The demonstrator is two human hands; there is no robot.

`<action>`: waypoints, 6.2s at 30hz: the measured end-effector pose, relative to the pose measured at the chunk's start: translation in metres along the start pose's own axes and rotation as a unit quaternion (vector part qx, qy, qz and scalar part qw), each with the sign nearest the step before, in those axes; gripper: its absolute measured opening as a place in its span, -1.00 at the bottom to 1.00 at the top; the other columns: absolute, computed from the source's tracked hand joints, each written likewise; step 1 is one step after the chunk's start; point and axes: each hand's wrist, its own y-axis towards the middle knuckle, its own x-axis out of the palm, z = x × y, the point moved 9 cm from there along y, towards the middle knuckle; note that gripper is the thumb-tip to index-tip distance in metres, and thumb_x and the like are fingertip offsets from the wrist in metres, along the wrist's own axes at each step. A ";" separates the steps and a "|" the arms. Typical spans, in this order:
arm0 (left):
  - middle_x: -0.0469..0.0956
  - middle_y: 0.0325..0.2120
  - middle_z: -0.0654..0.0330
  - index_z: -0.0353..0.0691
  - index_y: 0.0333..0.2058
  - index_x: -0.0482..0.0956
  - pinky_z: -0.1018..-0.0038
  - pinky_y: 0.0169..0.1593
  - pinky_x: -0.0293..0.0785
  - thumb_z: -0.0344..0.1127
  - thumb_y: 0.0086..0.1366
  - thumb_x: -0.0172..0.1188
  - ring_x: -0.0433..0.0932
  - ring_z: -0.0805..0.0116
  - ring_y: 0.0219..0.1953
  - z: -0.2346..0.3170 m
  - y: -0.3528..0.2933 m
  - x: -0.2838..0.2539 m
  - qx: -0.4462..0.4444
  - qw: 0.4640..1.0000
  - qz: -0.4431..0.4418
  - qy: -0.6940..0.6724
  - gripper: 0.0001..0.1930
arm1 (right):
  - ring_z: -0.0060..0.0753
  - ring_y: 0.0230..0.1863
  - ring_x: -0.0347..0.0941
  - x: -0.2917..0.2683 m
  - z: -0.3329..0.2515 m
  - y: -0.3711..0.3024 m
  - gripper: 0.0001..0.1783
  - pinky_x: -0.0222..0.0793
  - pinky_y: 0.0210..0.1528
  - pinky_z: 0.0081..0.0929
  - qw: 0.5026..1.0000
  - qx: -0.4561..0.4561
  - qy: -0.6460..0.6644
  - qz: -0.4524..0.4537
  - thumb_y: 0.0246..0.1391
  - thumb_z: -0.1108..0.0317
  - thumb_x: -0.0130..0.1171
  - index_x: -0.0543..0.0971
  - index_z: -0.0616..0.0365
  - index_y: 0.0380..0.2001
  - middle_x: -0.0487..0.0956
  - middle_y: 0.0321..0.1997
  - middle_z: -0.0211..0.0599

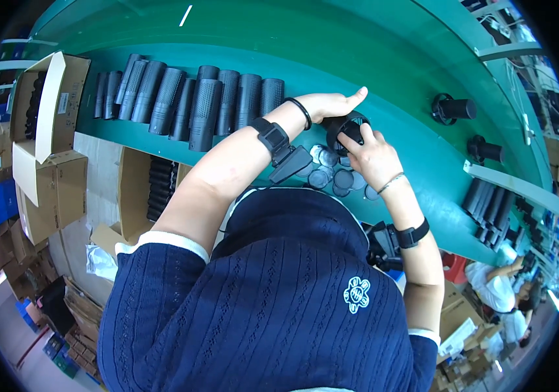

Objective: The person picks up a microphone and a mount from a box, fits the microphone into the mount by hand, and places the assembly onto the green workbench, repeating this for several units.

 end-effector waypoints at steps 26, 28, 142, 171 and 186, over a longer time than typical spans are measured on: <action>0.47 -0.18 0.07 -0.24 -0.24 0.52 0.28 0.13 0.16 0.25 0.27 -0.03 0.32 0.25 0.00 -0.031 0.016 -0.033 0.104 0.978 0.157 -0.094 -0.43 | -0.14 -0.35 0.44 0.011 0.059 -0.008 -0.55 0.40 -0.31 -0.34 0.944 0.153 0.285 0.063 -0.15 0.36 0.26 0.52 0.04 -0.08 0.37 -0.35 -0.16; 0.51 -0.22 0.13 -0.28 -0.30 0.54 0.40 0.08 0.20 0.04 0.26 0.12 0.36 0.33 -0.05 -0.043 0.010 -0.029 0.088 0.971 0.190 -0.113 -0.59 | -0.19 -0.37 0.43 0.012 0.060 -0.009 -0.55 0.39 -0.31 -0.39 0.936 0.155 0.306 0.083 -0.16 0.36 0.27 0.53 0.06 -0.09 0.39 -0.38 -0.18; 0.40 0.02 0.01 -0.35 0.18 0.10 0.32 0.16 0.28 -0.17 0.01 0.42 0.38 0.21 0.09 0.053 -0.042 0.025 0.306 0.942 0.064 -0.122 -0.13 | -0.37 -0.80 0.25 0.115 -0.006 -0.035 -0.36 0.10 -0.83 -0.65 0.042 0.053 0.988 -0.142 0.19 -0.08 -0.16 0.34 0.38 -0.02 0.42 -0.53 0.08; 0.53 -0.20 -0.01 -0.28 -0.10 0.39 0.28 -0.06 0.46 -0.21 -0.15 0.49 0.54 0.08 -0.12 0.134 0.124 -0.038 0.418 0.836 0.345 0.089 -0.36 | -0.53 -0.57 0.50 0.151 -0.015 -0.275 -0.76 0.41 -0.54 -0.65 0.299 0.536 0.763 0.203 0.22 0.23 0.02 0.51 0.17 -0.21 0.54 -0.51 -0.38; 0.27 0.04 -0.16 -0.52 0.08 0.18 0.23 0.19 0.21 -0.26 -0.04 0.45 0.28 0.11 0.11 0.114 0.127 0.005 0.363 0.845 0.330 0.213 -0.20 | -0.43 -0.49 0.54 0.224 -0.262 -0.584 -0.80 0.46 -0.49 -0.56 -0.011 0.620 0.588 0.520 0.15 0.26 0.09 0.50 0.11 -0.22 0.55 -0.48 -0.34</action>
